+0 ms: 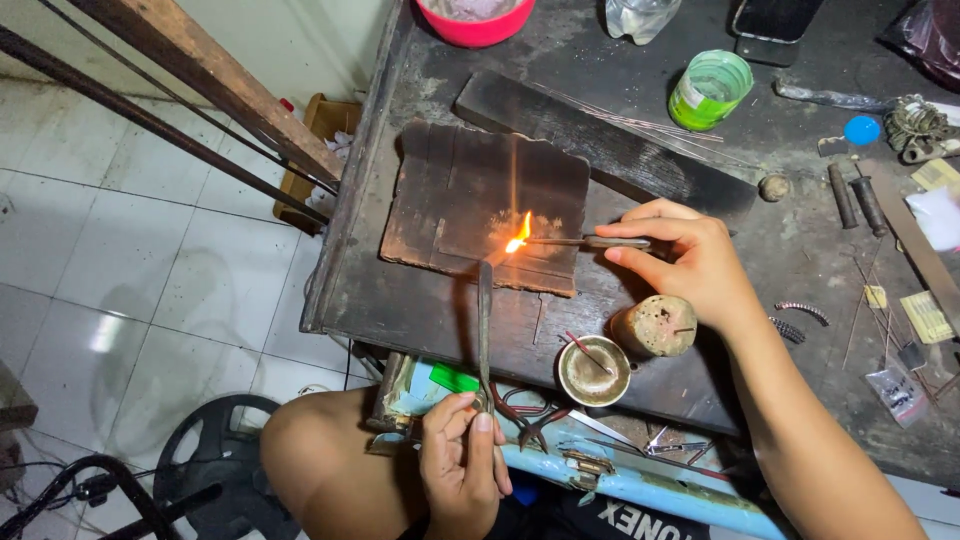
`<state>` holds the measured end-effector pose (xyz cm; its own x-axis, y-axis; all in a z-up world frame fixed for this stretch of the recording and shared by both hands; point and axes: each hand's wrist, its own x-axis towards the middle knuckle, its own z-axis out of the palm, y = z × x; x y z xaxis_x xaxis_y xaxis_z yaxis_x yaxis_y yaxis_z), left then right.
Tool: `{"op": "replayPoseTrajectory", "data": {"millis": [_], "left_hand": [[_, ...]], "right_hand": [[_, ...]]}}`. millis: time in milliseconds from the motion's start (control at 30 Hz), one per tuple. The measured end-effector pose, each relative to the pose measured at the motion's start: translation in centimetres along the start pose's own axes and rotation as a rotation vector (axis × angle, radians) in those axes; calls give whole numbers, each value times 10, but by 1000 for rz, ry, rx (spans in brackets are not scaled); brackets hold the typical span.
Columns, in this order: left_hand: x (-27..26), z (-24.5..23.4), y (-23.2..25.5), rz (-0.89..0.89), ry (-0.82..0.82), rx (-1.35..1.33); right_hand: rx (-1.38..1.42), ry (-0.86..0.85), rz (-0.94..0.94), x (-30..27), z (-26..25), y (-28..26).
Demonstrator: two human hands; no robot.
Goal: Soldering small jewelry components onto a metal plate using a handheld torch and tweezers.
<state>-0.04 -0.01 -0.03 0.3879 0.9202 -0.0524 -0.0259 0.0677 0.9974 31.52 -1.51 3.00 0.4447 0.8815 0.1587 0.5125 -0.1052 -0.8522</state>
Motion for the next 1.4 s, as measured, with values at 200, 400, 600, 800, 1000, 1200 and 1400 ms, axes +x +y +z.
{"op": "replayPoseTrajectory", "data": {"millis": [200,400,600,800,1000,1200,1400], "left_hand": [[1,0,-1,12,-17,-12],[1,2,1,10,3,-8],[1,3,0,-14,20,-4],[1,2,-2,-28,9,-15],[2,2,1,-30,-10,12],[4,0,0,-17,-31,-5],[5,0,-1,-15,-30,-28]], "right_hand": [[2,-11,16,0,0,-1],[7,-14,10,1,0,-1],[16,-18,9,1,1,1],[17,-18,-1,1,0,3],[18,5,-11,1,0,-1],[-71,121,-73,-3,-6,-10],[-142,286,-15,-17,-21,-26]]}}
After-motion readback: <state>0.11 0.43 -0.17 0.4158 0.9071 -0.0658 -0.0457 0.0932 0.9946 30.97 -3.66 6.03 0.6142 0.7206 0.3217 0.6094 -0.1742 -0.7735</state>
